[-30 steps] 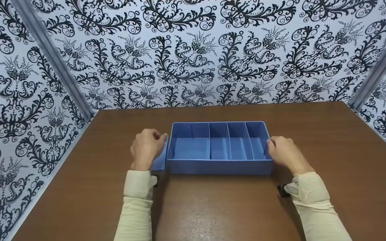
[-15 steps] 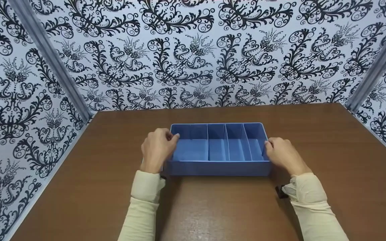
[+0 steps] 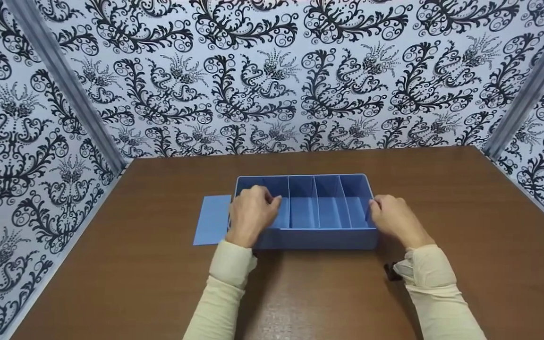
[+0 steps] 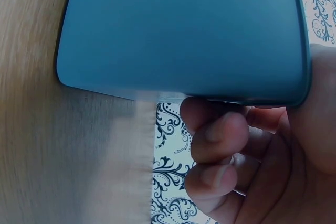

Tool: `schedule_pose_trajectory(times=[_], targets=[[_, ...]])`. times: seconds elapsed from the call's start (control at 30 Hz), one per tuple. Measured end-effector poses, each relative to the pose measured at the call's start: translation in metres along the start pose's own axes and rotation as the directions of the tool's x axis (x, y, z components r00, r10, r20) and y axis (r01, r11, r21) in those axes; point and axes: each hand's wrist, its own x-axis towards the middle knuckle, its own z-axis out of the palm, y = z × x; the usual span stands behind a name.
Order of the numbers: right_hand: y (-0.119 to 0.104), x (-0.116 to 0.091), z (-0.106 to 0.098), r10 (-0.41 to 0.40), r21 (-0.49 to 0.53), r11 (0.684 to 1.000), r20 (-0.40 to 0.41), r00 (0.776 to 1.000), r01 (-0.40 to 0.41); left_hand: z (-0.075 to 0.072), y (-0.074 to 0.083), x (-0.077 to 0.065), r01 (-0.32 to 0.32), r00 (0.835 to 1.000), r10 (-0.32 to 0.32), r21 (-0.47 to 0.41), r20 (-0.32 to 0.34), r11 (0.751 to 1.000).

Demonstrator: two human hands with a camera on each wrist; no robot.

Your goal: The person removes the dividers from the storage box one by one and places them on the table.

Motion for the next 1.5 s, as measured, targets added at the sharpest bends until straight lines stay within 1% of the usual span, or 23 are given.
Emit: schedule_pose_trajectory(times=[0.2,0.3,0.37,0.5,0.6,0.8,0.93,1.17,1.3,1.5], targets=[[-0.002,0.0,0.002,0.0,0.003,1.0,0.008,1.0,0.0,0.01,0.006,0.0,0.016,0.999,-0.014,-0.04,0.053,0.999],[-0.003,0.0,0.004,0.002,0.002,1.0,0.01,1.0,-0.003,0.014,0.008,0.0,0.025,0.997,-0.021,-0.043,0.074,0.999],[-0.003,-0.001,0.005,0.005,0.003,1.0,0.009,1.0,-0.005,0.017,0.009,0.0,0.026,0.996,-0.022,-0.053,0.082,0.998],[-0.004,-0.001,0.007,-0.022,-0.003,1.0,-0.021,1.0,0.022,0.021,0.011,0.001,0.022,0.996,-0.016,-0.063,0.092,0.998],[-0.005,-0.001,0.008,-0.044,-0.006,0.999,-0.044,0.998,0.044,0.023,0.012,0.001,0.021,0.995,-0.016,-0.052,0.097,0.998],[-0.006,0.0,0.006,-0.029,-0.013,1.0,-0.035,0.999,0.029,0.025,0.015,0.001,0.028,0.993,-0.023,-0.044,0.112,0.999],[-0.005,0.001,0.004,-0.018,-0.019,1.0,-0.017,1.0,0.018,0.027,0.019,0.001,0.034,0.993,-0.031,-0.033,0.111,0.999],[-0.003,0.001,0.001,-0.006,-0.01,1.0,-0.014,1.0,0.005,0.034,0.023,0.001,0.014,0.997,-0.015,0.017,0.071,1.0],[-0.003,0.001,0.001,-0.002,-0.011,1.0,-0.014,1.0,0.001,0.036,0.025,0.001,0.014,0.998,-0.017,0.042,0.063,0.999],[-0.001,0.0,0.002,-0.01,-0.013,1.0,-0.027,1.0,0.01,0.041,0.026,0.0,0.035,0.997,-0.04,0.082,0.06,0.996]])
